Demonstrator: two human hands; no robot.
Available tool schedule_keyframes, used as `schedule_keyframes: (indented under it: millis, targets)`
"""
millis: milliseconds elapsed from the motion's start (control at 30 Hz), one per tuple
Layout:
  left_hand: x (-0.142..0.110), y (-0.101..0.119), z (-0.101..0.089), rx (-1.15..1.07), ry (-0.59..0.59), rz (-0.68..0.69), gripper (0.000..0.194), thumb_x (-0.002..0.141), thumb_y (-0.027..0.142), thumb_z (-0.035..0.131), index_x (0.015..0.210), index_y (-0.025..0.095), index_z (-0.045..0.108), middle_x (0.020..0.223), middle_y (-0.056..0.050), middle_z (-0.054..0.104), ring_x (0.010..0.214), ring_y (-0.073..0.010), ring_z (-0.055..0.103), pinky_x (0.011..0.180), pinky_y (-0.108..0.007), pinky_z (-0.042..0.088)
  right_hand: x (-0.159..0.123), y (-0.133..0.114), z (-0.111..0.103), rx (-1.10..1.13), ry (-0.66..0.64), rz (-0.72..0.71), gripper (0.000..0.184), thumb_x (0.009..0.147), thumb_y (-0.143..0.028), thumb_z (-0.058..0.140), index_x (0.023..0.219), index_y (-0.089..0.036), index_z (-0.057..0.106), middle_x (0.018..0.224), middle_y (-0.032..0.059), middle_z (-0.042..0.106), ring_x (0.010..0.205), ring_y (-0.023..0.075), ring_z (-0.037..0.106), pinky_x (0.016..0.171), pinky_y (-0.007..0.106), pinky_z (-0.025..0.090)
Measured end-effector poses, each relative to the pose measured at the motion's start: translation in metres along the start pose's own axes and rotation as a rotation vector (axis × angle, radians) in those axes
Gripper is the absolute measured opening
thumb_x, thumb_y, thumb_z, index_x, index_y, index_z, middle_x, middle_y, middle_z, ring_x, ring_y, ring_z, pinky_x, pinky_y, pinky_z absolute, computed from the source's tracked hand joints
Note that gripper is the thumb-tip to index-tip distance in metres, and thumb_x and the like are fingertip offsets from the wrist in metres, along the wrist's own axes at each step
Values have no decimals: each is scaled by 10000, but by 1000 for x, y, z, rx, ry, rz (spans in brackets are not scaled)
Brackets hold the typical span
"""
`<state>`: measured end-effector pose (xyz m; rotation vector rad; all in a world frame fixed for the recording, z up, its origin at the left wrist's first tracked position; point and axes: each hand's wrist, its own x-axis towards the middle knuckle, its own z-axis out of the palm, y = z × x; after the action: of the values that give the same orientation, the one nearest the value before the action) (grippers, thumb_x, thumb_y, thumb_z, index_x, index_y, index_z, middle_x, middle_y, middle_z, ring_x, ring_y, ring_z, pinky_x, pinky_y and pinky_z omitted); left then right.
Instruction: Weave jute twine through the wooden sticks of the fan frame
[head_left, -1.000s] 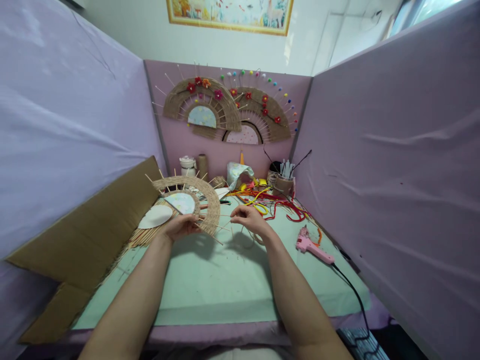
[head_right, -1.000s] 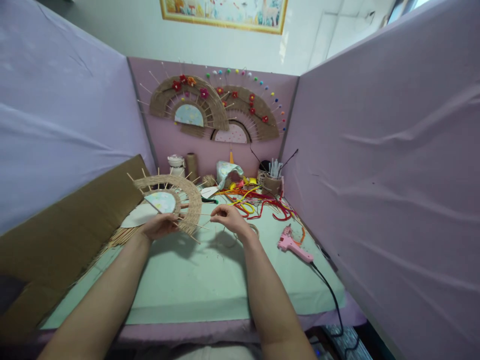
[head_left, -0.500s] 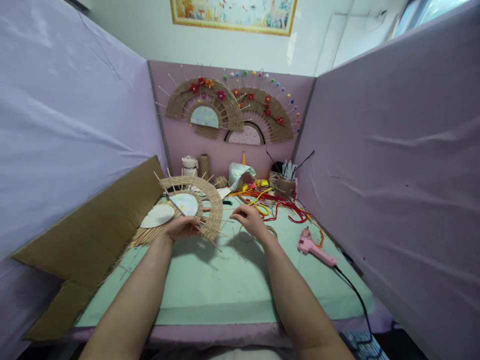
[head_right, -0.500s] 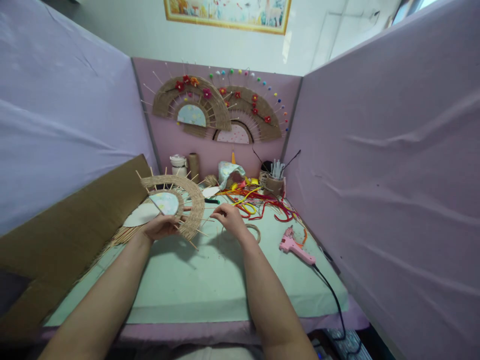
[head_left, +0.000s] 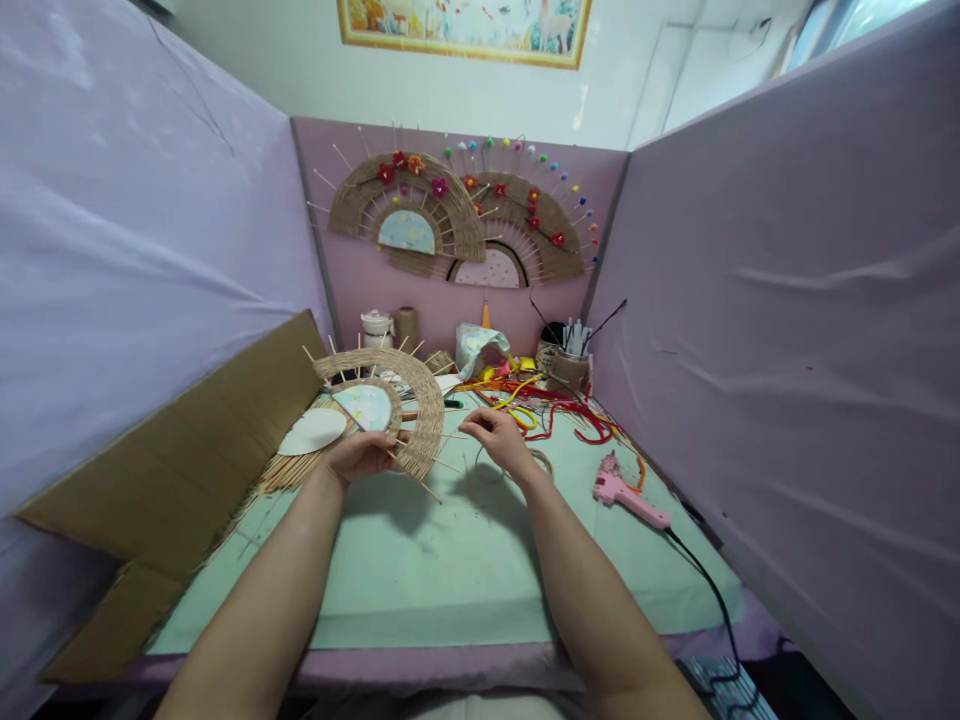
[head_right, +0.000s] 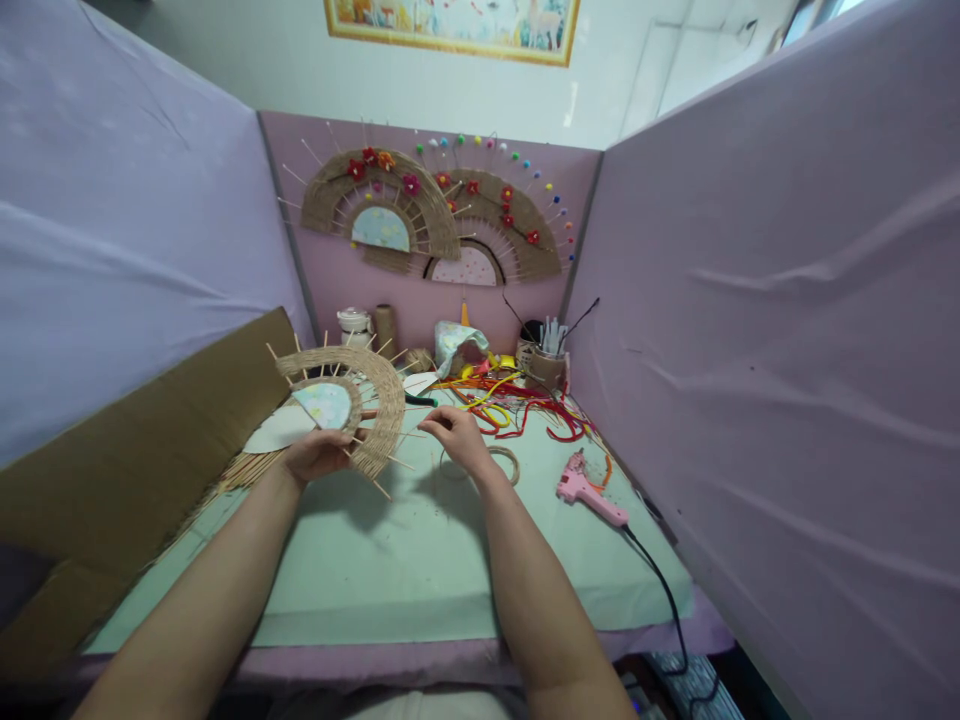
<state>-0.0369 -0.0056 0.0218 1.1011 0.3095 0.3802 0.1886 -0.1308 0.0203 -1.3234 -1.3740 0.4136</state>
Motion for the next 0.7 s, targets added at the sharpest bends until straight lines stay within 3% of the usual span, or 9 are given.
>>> schedule_keyframes:
  millis: [233,333,500,700]
  targets:
    - [0,-2,3,8,-62,-29,514,752,184,557,1265,163,530,1130,-155,642,913,-286,649,753,-456,528,-1,0,3,1,-104,-55,181,779,-337,587,709,-182,646,698,9,613,664,134,512,641,251,393]
    - [0,-2,7,2,-107,-18,462,778,233,549,1229,137,570,1188,-163,619,1016,-304,614,809,-439,511,-1,1,6,-4,-152,-61,173,782,-315,578,703,-174,640,705,10,615,675,133,520,649,247,392]
    - [1,-1,14,52,-178,-2,481,730,171,591,1208,113,588,1121,-161,655,978,-304,626,773,-418,522,1,4,9,-43,-137,-50,163,767,-297,586,676,-165,615,655,-7,577,634,120,487,607,232,365]
    - [3,-3,13,64,22,99,428,694,115,651,1121,141,637,1055,-141,685,893,-263,654,740,-381,528,2,6,5,-62,-50,-34,263,751,-362,615,584,-170,545,587,-28,507,570,105,417,566,232,334]
